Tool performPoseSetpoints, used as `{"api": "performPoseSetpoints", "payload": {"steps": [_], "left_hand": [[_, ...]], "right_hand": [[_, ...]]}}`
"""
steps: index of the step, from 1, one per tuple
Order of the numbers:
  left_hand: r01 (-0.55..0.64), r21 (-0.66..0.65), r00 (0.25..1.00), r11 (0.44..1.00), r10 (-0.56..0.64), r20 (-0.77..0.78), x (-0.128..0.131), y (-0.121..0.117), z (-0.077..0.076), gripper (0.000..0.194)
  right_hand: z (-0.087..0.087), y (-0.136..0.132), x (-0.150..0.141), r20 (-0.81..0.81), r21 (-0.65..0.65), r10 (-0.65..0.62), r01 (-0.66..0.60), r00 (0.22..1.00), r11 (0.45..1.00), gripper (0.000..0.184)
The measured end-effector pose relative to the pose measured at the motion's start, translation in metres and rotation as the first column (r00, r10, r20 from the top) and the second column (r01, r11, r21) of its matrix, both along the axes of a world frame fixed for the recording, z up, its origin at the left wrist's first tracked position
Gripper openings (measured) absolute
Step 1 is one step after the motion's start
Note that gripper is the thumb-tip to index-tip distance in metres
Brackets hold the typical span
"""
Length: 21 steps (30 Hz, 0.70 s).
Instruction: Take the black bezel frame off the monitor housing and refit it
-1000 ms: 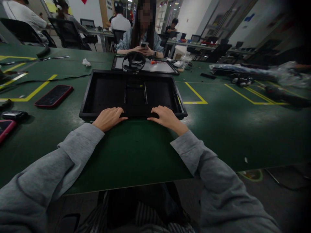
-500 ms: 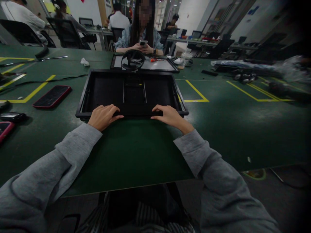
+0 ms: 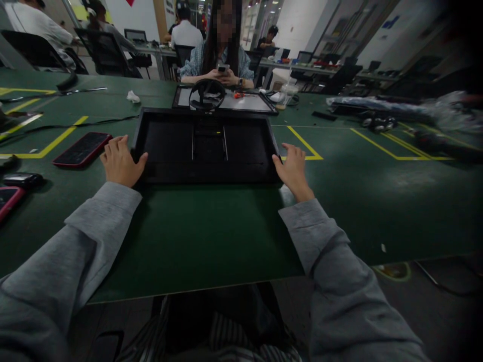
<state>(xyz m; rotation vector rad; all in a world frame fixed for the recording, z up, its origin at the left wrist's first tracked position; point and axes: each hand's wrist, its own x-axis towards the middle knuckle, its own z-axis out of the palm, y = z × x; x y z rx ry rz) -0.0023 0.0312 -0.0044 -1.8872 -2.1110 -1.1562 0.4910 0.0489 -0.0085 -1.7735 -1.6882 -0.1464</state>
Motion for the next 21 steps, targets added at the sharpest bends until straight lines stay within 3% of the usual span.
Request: {"api": "performPoseSetpoints", "payload": {"steps": [2,5,8,11,13,15,18,21], "left_hand": [[-0.037,-0.105,0.998,0.994,0.043,0.052,-0.018,0.013,-0.010,0.065],[0.005,-0.221,0.989,0.975,0.028,0.147,-0.036,0.028,-0.022,0.055],[0.015,-0.223,0.990,0.975,0.017,0.139,-0.037,0.029,-0.025,0.049],[-0.056,-0.197,0.996,0.979,0.070,0.062,-0.025,0.021,-0.015,0.047],[-0.086,-0.092,0.996,0.992,0.088,0.020,-0.017,0.015,-0.004,0.048],[-0.079,0.108,0.997,0.991,0.081,-0.016,-0.013,0.010,0.007,0.051],[-0.022,0.427,0.996,0.904,0.056,-0.066,-0.011,0.003,0.022,0.056],[-0.010,0.560,0.993,0.829,0.074,-0.091,-0.012,-0.002,0.031,0.057]], "right_hand": [[-0.010,0.004,0.008,-0.021,-0.108,-0.056,0.054,0.998,0.993,0.059],[-0.020,0.009,0.011,-0.073,-0.252,-0.051,0.031,0.996,0.967,0.058],[-0.023,0.012,0.010,-0.121,-0.255,-0.049,0.016,0.991,0.967,0.053],[-0.018,0.011,0.006,-0.151,-0.191,-0.047,0.017,0.987,0.981,0.052],[-0.008,0.007,0.002,-0.164,-0.122,-0.042,0.022,0.986,0.992,0.054],[0.004,-0.001,-0.002,-0.165,0.002,-0.022,0.023,0.986,1.000,0.060],[0.022,-0.011,-0.006,-0.129,0.254,0.018,0.016,0.991,0.967,0.067],[0.029,-0.014,-0.005,-0.091,0.428,0.037,0.006,0.995,0.904,0.069]]}}
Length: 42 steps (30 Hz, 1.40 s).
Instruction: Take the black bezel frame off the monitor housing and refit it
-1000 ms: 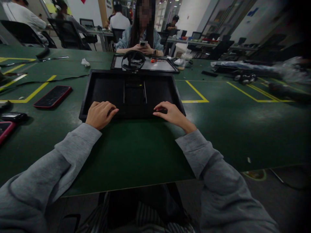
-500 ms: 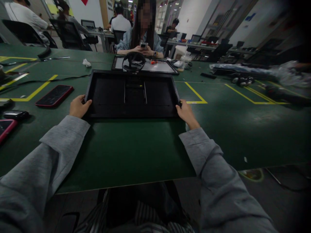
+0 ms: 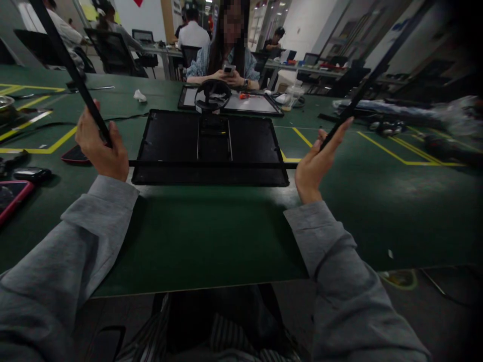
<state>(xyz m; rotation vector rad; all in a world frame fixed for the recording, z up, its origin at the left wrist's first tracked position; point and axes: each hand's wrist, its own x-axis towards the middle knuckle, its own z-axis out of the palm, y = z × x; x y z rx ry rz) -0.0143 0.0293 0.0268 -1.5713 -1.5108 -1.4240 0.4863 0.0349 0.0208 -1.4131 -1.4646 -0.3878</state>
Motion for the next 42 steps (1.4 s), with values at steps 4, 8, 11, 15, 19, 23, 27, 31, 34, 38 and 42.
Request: {"api": "performPoseSetpoints", "payload": {"steps": [4,8,11,15,19,23,27,31,34,38,42], "left_hand": [[-0.065,-0.156,0.997,0.986,0.072,0.038,0.000,-0.001,0.000,0.058],[-0.022,-0.454,0.997,0.891,0.052,0.054,0.000,0.002,-0.014,0.049],[0.011,-0.593,0.995,0.805,0.048,0.083,-0.003,0.006,-0.029,0.042],[0.026,-0.634,0.994,0.773,0.049,0.100,-0.010,0.014,-0.042,0.039],[0.065,-0.681,0.989,0.729,0.043,0.140,-0.016,0.018,-0.044,0.042],[0.094,-0.742,0.980,0.664,0.068,0.185,-0.018,0.019,-0.039,0.049],[0.148,-0.726,0.969,0.671,0.048,0.243,-0.022,0.023,-0.041,0.050],[0.221,-0.719,0.947,0.659,0.032,0.320,-0.030,0.031,-0.048,0.048],[0.240,-0.725,0.941,0.646,0.030,0.338,-0.035,0.035,-0.049,0.044],[0.246,-0.734,0.945,0.633,0.012,0.328,-0.035,0.034,-0.047,0.046],[0.347,-0.706,0.920,0.618,-0.076,0.385,-0.015,0.034,-0.048,0.049]], "right_hand": [[-0.005,0.003,0.002,0.012,-0.063,-0.003,0.004,1.000,0.998,0.071],[-0.020,0.008,0.000,-0.028,-0.373,0.013,-0.023,1.000,0.927,0.068],[-0.034,0.013,-0.002,-0.038,-0.501,-0.011,-0.010,0.999,0.865,0.066],[-0.048,0.019,0.001,-0.042,-0.527,-0.008,-0.015,0.999,0.850,0.066],[-0.054,0.022,0.006,-0.034,-0.552,-0.001,-0.018,0.999,0.834,0.066],[-0.057,0.024,0.009,-0.020,-0.557,-0.005,-0.006,1.000,0.830,0.065],[-0.058,0.027,0.009,-0.027,-0.531,0.008,-0.021,1.000,0.847,0.063],[-0.057,0.027,0.009,-0.033,-0.540,0.003,-0.021,0.999,0.842,0.061],[-0.053,0.024,0.008,-0.017,-0.562,-0.012,0.001,1.000,0.827,0.059],[-0.040,0.016,-0.003,0.053,-0.493,-0.108,0.120,0.993,0.862,0.058],[-0.024,0.003,-0.035,0.078,-0.410,-0.044,0.073,0.996,0.909,0.054]]}}
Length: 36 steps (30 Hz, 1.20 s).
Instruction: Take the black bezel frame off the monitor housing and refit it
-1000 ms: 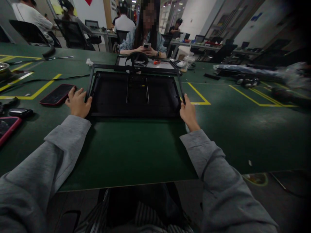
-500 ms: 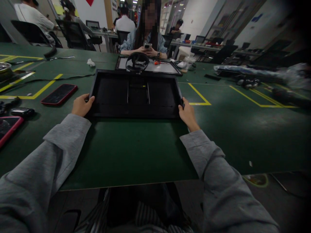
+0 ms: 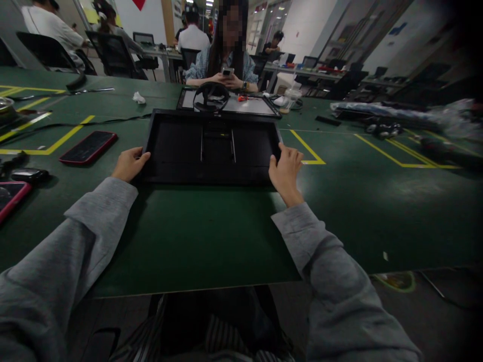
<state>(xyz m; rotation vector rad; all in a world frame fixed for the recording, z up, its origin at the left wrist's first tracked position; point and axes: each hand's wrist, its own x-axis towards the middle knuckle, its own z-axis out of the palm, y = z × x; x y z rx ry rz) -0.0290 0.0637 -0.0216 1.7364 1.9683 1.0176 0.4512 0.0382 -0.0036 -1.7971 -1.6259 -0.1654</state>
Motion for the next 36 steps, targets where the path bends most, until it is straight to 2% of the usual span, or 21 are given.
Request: {"api": "performPoseSetpoints", "payload": {"steps": [2,5,7,8,10,12,14,16,18,23,26,29,32,36], "left_hand": [[0.069,0.018,0.997,0.997,-0.070,0.042,0.024,0.002,-0.002,0.049],[0.162,0.040,0.981,0.986,-0.166,0.102,0.077,0.008,-0.004,0.049],[0.292,0.056,0.941,0.955,-0.297,0.163,0.119,0.012,-0.003,0.052],[0.385,0.070,0.899,0.920,-0.391,0.199,0.140,0.013,-0.003,0.052],[0.530,0.081,0.805,0.844,-0.530,0.267,0.178,0.013,-0.002,0.054],[0.626,0.082,0.714,0.775,-0.613,0.337,0.204,0.011,-0.004,0.061],[0.637,0.104,0.699,0.764,-0.630,0.339,0.213,0.008,-0.007,0.061],[0.578,0.116,0.759,0.808,-0.585,0.286,0.206,0.004,-0.010,0.055],[0.483,0.115,0.841,0.868,-0.496,0.217,0.184,0.001,-0.010,0.048],[0.194,0.136,0.978,0.971,-0.203,0.050,0.104,-0.003,-0.002,0.051],[0.095,0.155,0.994,0.983,-0.084,-0.074,0.057,-0.005,0.002,0.050],[-0.003,0.154,0.996,0.988,0.016,-0.085,0.025,-0.005,0.003,0.046],[-0.037,0.148,0.998,0.988,0.045,-0.050,0.010,-0.003,0.001,0.043],[0.033,0.090,0.999,0.995,-0.030,-0.034,0.010,-0.001,-0.001,0.041]], "right_hand": [[0.004,-0.007,-0.023,0.024,-0.004,0.100,-0.100,0.995,0.995,0.051],[0.003,-0.020,-0.059,0.048,-0.057,0.280,-0.277,0.959,0.959,0.050],[0.000,-0.029,-0.078,0.050,-0.109,0.387,-0.380,0.921,0.919,0.051],[-0.002,-0.033,-0.086,0.047,-0.131,0.422,-0.413,0.905,0.901,0.052],[-0.005,-0.039,-0.096,0.040,-0.154,0.447,-0.436,0.894,0.887,0.055],[-0.008,-0.043,-0.101,0.038,-0.146,0.425,-0.416,0.904,0.898,0.058],[-0.011,-0.044,-0.103,0.060,-0.126,0.390,-0.380,0.919,0.916,0.062],[-0.014,-0.043,-0.102,0.111,-0.130,0.372,-0.358,0.921,0.925,0.063],[-0.018,-0.040,-0.100,0.161,-0.165,0.381,-0.356,0.911,0.920,0.061],[-0.022,-0.031,-0.082,0.188,-0.194,0.378,-0.343,0.907,0.919,0.063],[-0.021,-0.022,-0.060,0.215,-0.190,0.269,-0.229,0.939,0.955,0.060],[-0.021,-0.008,-0.024,0.221,-0.188,0.133,-0.092,0.966,0.978,0.056],[-0.022,0.008,0.024,0.225,-0.186,0.033,0.010,0.974,0.982,0.055],[-0.024,0.021,0.083,0.235,-0.181,0.001,0.042,0.972,0.983,0.058]]}}
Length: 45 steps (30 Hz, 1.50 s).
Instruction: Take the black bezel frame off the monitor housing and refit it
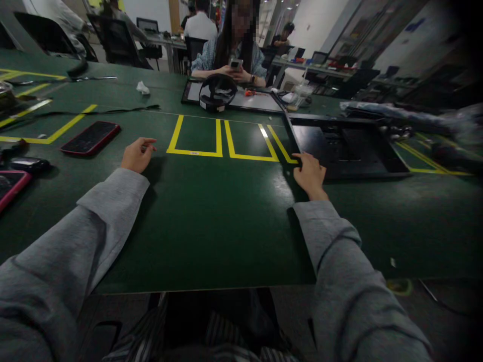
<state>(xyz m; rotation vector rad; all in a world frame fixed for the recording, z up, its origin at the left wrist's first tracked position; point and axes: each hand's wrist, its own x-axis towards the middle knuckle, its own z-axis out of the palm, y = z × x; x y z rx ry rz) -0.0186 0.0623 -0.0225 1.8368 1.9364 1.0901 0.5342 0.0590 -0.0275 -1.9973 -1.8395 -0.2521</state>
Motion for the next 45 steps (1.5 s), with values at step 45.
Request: {"api": "performPoseSetpoints", "payload": {"steps": [45], "left_hand": [[0.079,-0.114,0.985,0.990,-0.094,-0.141,0.005,-0.002,0.003,0.042]], "right_hand": [[-0.007,0.016,0.031,-0.165,-0.108,-0.292,0.277,0.942,0.955,0.046]]}}
